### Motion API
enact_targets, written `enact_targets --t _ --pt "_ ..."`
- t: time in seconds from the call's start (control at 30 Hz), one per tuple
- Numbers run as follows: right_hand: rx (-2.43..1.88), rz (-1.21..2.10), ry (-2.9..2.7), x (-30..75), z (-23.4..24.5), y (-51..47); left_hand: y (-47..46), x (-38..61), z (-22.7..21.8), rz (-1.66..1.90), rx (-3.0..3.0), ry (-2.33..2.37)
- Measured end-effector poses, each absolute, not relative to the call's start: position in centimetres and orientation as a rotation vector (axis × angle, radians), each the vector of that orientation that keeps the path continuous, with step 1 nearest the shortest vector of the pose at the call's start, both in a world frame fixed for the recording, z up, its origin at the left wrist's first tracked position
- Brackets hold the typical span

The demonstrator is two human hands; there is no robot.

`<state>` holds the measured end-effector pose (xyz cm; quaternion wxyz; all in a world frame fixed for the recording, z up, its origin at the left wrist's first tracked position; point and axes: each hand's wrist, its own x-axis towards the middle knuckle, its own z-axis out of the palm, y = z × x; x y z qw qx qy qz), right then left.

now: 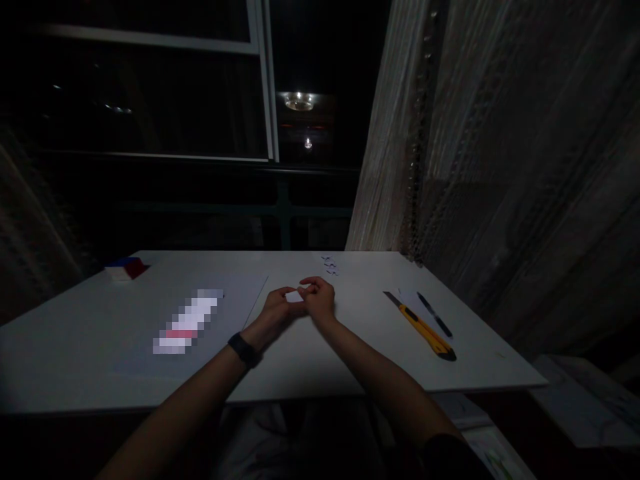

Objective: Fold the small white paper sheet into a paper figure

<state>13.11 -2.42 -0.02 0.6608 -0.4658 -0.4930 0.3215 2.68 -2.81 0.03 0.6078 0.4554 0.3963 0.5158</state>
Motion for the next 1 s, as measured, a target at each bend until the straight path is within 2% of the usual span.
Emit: enact_targets --t 0.33,0.63,1.0 --pt "-0.994 0.883 -1.095 13.4 -0.2 -2.3 -2.3 2.4 -0.5 1.137 0.969 0.915" --pt "-1.040 0.816 -1.082 13.5 -0.1 -2.1 -2.0 2.6 -1.4 1.129 1.048 0.864" --pt "-0.989 1.024 -1.080 13.6 0.4 -2.3 -2.4 2.3 -0.6 1.145 1.004 0.882"
